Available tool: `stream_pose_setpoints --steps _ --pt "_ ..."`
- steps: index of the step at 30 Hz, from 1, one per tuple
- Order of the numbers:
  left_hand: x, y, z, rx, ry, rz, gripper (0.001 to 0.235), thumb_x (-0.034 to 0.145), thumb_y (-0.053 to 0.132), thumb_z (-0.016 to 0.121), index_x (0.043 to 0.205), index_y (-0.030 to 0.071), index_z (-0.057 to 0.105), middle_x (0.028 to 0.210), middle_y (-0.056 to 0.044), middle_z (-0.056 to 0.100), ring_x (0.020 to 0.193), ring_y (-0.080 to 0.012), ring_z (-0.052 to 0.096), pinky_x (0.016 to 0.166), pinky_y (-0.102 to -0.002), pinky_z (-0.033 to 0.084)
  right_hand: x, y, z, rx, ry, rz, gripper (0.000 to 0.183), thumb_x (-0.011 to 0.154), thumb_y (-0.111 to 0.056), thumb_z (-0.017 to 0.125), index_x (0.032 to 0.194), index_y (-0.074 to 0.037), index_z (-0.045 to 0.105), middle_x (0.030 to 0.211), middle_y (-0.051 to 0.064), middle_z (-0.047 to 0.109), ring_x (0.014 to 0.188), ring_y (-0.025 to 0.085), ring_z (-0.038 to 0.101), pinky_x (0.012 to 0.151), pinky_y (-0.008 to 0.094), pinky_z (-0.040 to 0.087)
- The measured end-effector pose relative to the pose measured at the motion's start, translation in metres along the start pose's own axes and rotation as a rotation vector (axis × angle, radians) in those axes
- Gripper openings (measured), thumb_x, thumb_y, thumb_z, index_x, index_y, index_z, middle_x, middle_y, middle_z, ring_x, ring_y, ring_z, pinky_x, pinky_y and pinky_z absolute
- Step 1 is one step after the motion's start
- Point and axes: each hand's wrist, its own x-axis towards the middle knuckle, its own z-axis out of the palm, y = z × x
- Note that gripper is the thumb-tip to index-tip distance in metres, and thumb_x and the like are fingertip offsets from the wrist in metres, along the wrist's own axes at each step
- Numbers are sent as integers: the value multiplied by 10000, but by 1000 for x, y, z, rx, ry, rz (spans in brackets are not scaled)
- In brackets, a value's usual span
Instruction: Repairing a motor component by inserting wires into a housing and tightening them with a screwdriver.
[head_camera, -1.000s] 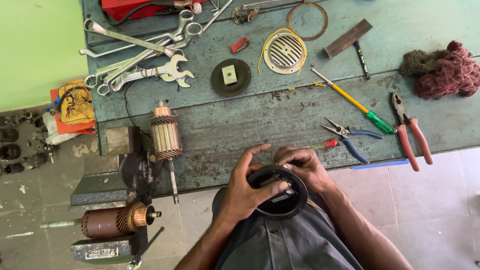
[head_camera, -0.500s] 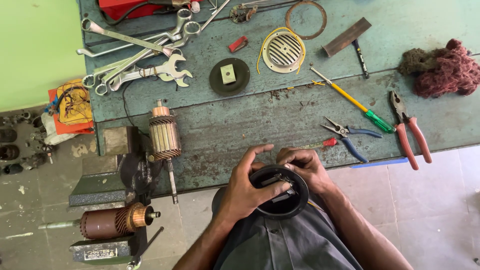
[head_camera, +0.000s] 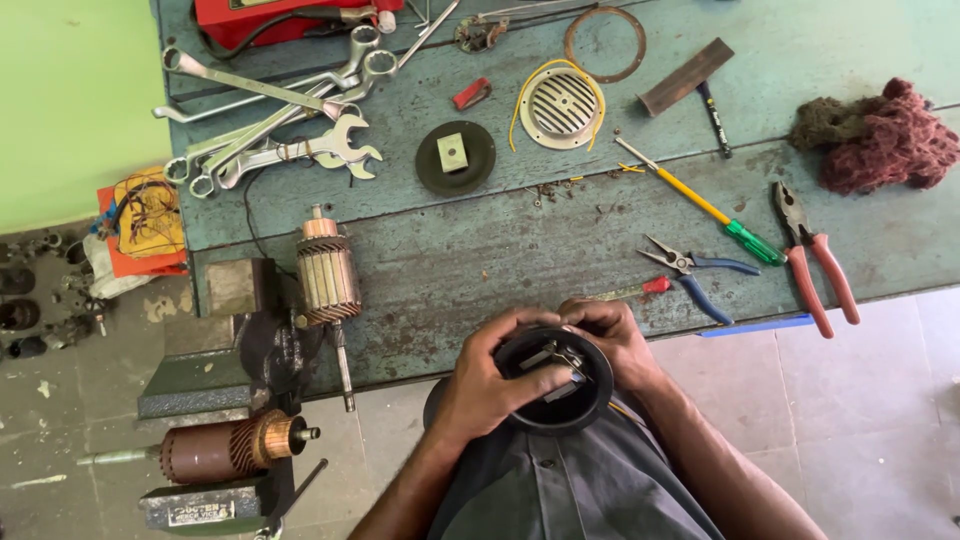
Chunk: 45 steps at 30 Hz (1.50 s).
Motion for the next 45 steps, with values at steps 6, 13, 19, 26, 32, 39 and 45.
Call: stream_pose_setpoints --steps 6,13,19,26,32,39,45 --pt "2 -5 -2 -133 80 -144 476 816 203 837 1207 -24 688 1095 -102 771 1048 -167 731 969 -319 576 7 -30 17 -90 89 159 170 939 -89 716 1009 54 775 921 71 775 817 104 700 728 268 564" --pt "2 -31 4 -253 180 -189 419 802 63 792 1193 -25 669 1093 -106 750 1017 -176 722 939 -328 577 0 -94 39 -501 437 158 174 915 -137 733 1045 -30 776 917 57 788 824 125 728 738 280 577" --pt "8 -40 8 -229 294 -191 417 821 1 734 1229 -40 662 1101 -106 741 1004 -165 700 925 -318 572 -12 -131 71 -1183 252 -563 325 697 -189 890 976 -89 759 959 71 723 880 249 659 770 380 495" --pt "15 -45 13 -48 333 -169 401 839 -11 714 1233 -29 643 1114 -105 729 1026 -165 698 919 -307 568 -6 -103 66 -1305 358 -600 240 771 -156 877 983 -130 768 972 5 731 878 176 652 781 356 445" --pt "30 -92 2 -5 410 -82 399 834 -21 694 1230 -38 652 1126 -114 731 1043 -188 701 941 -302 553 11 -60 49 -1201 391 -453 222 763 -160 847 973 -131 782 968 3 747 863 196 656 775 363 447" --pt "28 -114 -22 -253 233 39 459 915 93 653 1344 -69 623 1247 -128 713 1144 -194 683 1022 -309 537 15 -58 51 -1139 398 -357 222 809 -154 824 1026 -114 798 981 29 752 893 236 671 815 386 473" --pt "33 -116 -42 -584 134 -286 411 984 155 551 1335 -38 641 1117 -153 762 867 -238 776 709 -398 666 8 -53 44 -1052 428 -330 190 826 -132 814 1007 -91 775 996 61 752 917 263 701 817 400 518"
